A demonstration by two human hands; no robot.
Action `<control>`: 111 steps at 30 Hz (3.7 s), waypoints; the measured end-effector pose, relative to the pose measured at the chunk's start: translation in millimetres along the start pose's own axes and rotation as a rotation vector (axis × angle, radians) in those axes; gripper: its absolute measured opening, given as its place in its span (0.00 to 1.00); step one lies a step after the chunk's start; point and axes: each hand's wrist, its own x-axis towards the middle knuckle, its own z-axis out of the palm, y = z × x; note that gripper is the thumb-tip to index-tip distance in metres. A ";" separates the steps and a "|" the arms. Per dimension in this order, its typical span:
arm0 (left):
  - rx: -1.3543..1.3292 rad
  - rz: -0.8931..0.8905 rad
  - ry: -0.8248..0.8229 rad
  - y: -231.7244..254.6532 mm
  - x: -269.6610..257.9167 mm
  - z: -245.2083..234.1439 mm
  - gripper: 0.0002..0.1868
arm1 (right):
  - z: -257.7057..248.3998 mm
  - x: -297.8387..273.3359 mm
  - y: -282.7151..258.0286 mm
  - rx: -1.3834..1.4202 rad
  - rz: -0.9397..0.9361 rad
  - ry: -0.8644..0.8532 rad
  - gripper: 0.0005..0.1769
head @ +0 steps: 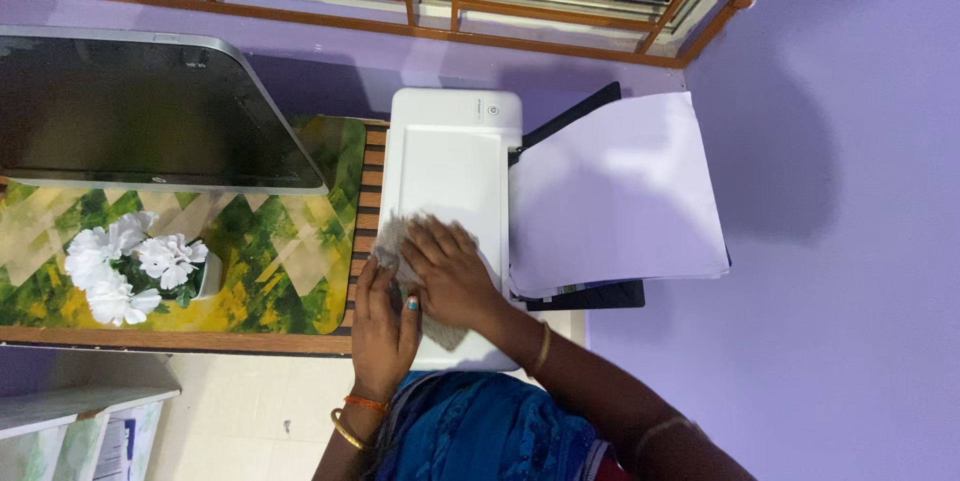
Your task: The person wipes the exterior surfaces and scanning bed of a printer with a cloth before picking up papers and wiping the paper tray area.
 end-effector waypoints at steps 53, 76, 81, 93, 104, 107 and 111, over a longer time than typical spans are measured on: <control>-0.208 0.406 -0.423 -53.7 78.0 -3.1 0.38 | -12.3 73.3 20.8 -0.168 0.503 0.104 0.41; -0.187 0.445 -0.434 -64.9 77.1 5.3 0.46 | 4.9 69.5 11.2 -0.175 0.551 0.133 0.43; -0.182 0.490 -0.425 -68.3 76.4 4.3 0.44 | 7.7 111.5 58.5 -0.198 0.642 0.157 0.38; -0.222 0.497 -0.308 -69.4 74.3 7.7 0.45 | 2.1 91.3 11.8 -0.134 0.495 0.068 0.37; -0.208 0.473 -0.394 -64.7 79.7 1.4 0.41 | 13.6 98.2 48.8 -0.179 0.684 0.267 0.36; -0.237 0.463 -0.368 -62.5 80.4 0.0 0.41 | 11.7 122.9 67.5 -0.225 0.707 0.241 0.37; -0.256 0.467 -0.356 -63.1 80.6 -2.0 0.40 | 10.3 132.3 69.2 -0.264 0.669 0.215 0.36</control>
